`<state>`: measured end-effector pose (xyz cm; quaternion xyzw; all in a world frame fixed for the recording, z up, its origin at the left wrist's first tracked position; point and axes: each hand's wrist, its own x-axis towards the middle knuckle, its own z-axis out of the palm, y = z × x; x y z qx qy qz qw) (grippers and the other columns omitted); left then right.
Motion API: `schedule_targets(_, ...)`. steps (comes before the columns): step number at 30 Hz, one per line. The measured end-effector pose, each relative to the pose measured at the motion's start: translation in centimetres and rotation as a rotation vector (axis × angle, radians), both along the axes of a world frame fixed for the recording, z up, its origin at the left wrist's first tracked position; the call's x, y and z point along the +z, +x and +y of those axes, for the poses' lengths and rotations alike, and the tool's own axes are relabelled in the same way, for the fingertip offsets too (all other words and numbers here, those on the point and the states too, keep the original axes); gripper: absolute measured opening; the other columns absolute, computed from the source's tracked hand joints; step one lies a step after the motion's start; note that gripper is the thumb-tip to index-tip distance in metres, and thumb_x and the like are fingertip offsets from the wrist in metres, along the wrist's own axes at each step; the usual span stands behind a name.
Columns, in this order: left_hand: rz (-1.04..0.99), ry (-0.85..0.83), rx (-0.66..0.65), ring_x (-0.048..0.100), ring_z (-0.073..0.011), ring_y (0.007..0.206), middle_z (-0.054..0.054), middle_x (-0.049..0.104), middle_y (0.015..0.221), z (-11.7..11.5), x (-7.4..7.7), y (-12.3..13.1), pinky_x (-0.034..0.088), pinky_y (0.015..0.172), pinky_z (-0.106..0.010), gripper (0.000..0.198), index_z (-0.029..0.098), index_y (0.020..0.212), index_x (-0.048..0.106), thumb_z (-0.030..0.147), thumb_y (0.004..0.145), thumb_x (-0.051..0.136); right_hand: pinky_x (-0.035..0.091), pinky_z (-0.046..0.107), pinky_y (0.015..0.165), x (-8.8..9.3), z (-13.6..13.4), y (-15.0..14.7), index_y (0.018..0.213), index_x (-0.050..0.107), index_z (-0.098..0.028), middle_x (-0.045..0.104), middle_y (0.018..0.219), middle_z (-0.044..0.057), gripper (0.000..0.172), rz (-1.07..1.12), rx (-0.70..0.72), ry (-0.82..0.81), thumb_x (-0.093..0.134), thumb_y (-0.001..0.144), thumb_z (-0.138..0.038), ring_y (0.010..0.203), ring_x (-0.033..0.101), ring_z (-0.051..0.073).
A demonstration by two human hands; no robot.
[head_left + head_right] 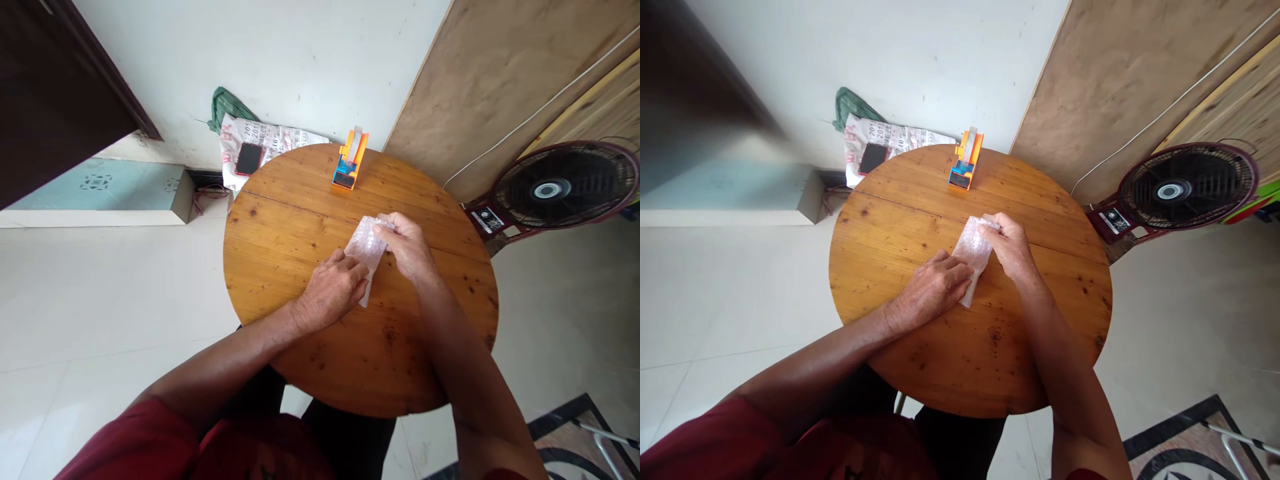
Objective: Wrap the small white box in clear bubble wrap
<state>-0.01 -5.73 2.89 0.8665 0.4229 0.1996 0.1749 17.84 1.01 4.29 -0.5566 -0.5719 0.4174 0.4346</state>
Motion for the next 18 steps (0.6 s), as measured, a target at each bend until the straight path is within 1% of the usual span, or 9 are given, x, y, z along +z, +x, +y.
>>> schedule_targets(2,0.000,-0.002,0.008,0.057,-0.0217,0.098,-0.008,0.068,0.103,0.1,-0.1,0.0,0.049,0.092,-0.036,0.022,0.018,0.097,0.070,0.026,0.099,0.050,0.036,0.028,0.056,0.9,-0.8,-0.2,0.075,0.056,-0.023,0.050,0.067,-0.003,0.028,-0.037,0.027,0.038,0.072,0.071,-0.045,0.061,0.043,0.014)
schedule_targets(4,0.001,0.010,0.030,0.056,-0.0225,0.100,-0.009,0.066,0.110,0.1,-0.2,0.0,0.049,0.092,-0.038,0.022,0.019,0.099,0.071,0.027,0.099,0.050,0.037,0.028,0.058,1.6,-1.9,-0.5,0.078,0.059,-0.022,0.053,0.067,-0.004,0.024,-0.086,0.059,0.093,0.071,0.074,-0.043,0.062,0.045,0.013)
schedule_targets(6,0.004,0.038,0.069,0.056,-0.0240,0.104,-0.010,0.062,0.119,0.0,-0.1,0.1,0.048,0.093,-0.040,0.022,0.021,0.103,0.071,0.029,0.098,0.051,0.038,0.028,0.060,2.0,-3.1,-0.8,0.080,0.061,-0.021,0.055,0.069,-0.003,0.020,-0.120,0.083,0.140,0.070,0.078,-0.039,0.064,0.048,0.013)
schedule_targets(7,0.008,0.050,0.096,0.056,-0.0248,0.106,-0.011,0.060,0.120,-0.1,0.0,0.1,0.048,0.094,-0.040,0.021,0.021,0.106,0.070,0.029,0.098,0.052,0.038,0.028,0.061,2.1,-3.7,-1.0,0.080,0.061,-0.021,0.056,0.070,-0.004,0.019,-0.124,0.085,0.155,0.069,0.079,-0.038,0.065,0.048,0.013)
schedule_targets(9,0.017,0.057,0.157,0.055,-0.0263,0.108,-0.011,0.059,0.118,-0.3,0.1,0.2,0.048,0.094,-0.041,0.020,0.021,0.110,0.066,0.030,0.095,0.056,0.038,0.028,0.062,1.9,-4.8,-1.3,0.081,0.061,-0.021,0.056,0.072,-0.004,0.018,-0.099,0.070,0.173,0.068,0.082,-0.038,0.066,0.048,0.013)
schedule_targets(12,-0.017,0.034,0.270,0.055,-0.0277,0.110,-0.011,0.058,0.114,-0.5,-0.1,0.5,0.048,0.096,-0.042,0.028,0.018,0.113,0.060,0.032,0.090,0.065,0.038,0.028,0.063,1.1,-6.0,-1.5,0.081,0.059,-0.022,0.056,0.074,-0.004,0.019,-0.045,0.044,0.198,0.068,0.084,-0.039,0.068,0.047,0.013)
schedule_targets(15,-0.129,-0.003,0.356,0.055,-0.0277,0.113,-0.012,0.057,0.118,-0.5,-1.0,0.8,0.048,0.100,-0.043,0.038,0.015,0.118,0.055,0.031,0.085,0.069,0.040,0.028,0.066,0.5,-7.0,-1.5,0.081,0.058,-0.023,0.056,0.077,-0.004,0.021,-0.050,0.039,0.232,0.067,0.087,-0.041,0.070,0.049,0.013)
schedule_targets(18,-0.297,-0.036,0.389,0.053,-0.0278,0.121,-0.014,0.053,0.128,-0.4,-2.1,1.0,0.046,0.106,-0.042,0.058,0.015,0.132,0.047,0.029,0.082,0.072,0.043,0.028,0.068,0.2,-8.2,-1.7,0.084,0.058,-0.023,0.059,0.078,-0.003,0.021,-0.100,0.040,0.265,0.065,0.090,-0.042,0.071,0.053,0.014)
